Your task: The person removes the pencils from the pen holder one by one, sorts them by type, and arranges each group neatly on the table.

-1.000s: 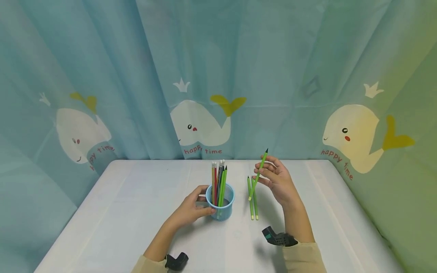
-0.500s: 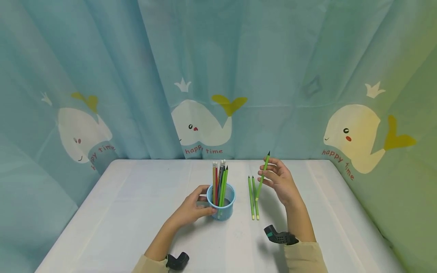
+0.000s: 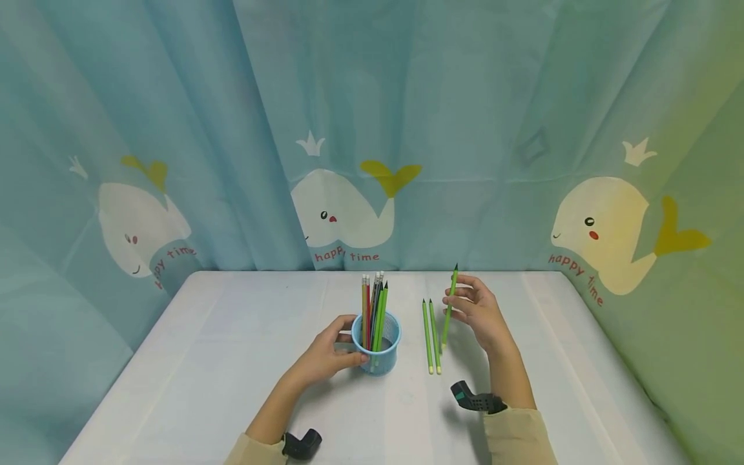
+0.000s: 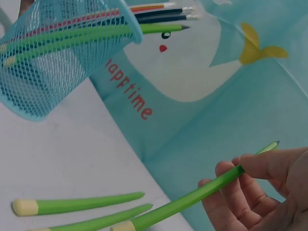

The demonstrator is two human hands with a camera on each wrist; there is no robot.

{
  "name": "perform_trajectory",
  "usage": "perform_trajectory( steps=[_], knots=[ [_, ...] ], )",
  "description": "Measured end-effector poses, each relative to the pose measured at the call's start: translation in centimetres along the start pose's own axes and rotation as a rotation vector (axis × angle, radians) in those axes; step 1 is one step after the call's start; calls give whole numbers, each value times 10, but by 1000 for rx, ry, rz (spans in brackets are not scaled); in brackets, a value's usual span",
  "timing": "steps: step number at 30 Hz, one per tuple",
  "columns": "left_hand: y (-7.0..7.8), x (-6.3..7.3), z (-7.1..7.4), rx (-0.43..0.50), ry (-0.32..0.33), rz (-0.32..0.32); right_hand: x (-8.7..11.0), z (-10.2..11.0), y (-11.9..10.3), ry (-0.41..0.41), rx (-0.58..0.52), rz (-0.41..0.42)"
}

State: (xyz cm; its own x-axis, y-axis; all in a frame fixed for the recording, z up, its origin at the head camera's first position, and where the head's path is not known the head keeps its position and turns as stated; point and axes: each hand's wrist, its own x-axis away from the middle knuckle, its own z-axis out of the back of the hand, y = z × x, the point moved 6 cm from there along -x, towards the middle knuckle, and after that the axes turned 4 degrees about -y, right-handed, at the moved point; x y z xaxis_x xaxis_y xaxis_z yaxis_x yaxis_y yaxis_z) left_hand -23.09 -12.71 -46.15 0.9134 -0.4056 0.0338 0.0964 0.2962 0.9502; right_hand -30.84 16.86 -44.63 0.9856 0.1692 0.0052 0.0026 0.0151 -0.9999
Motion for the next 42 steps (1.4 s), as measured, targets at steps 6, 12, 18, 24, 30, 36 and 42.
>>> perform_trajectory(
  steps=[6,12,18,24,30,36,42],
  knots=[
    [0,-1,0,5,-1,1,-3,5,11,18,52,-48],
    [0,0,0,1,-1,1,-4,6,21,23,78,-90],
    [0,0,0,2,-1,-4,-6,6,28,60,127,-119],
    [-2,-1,1,-4,-5,-11,-9,6,39,81,162,-150],
    [0,0,1,-5,-4,-15,-9,4,43,77,186,-157],
    [-1,0,1,-11,3,-8,-11,2,46,70,247,-166],
    [1,1,1,-7,2,-8,-11,1,51,67,329,-180]
  ],
)
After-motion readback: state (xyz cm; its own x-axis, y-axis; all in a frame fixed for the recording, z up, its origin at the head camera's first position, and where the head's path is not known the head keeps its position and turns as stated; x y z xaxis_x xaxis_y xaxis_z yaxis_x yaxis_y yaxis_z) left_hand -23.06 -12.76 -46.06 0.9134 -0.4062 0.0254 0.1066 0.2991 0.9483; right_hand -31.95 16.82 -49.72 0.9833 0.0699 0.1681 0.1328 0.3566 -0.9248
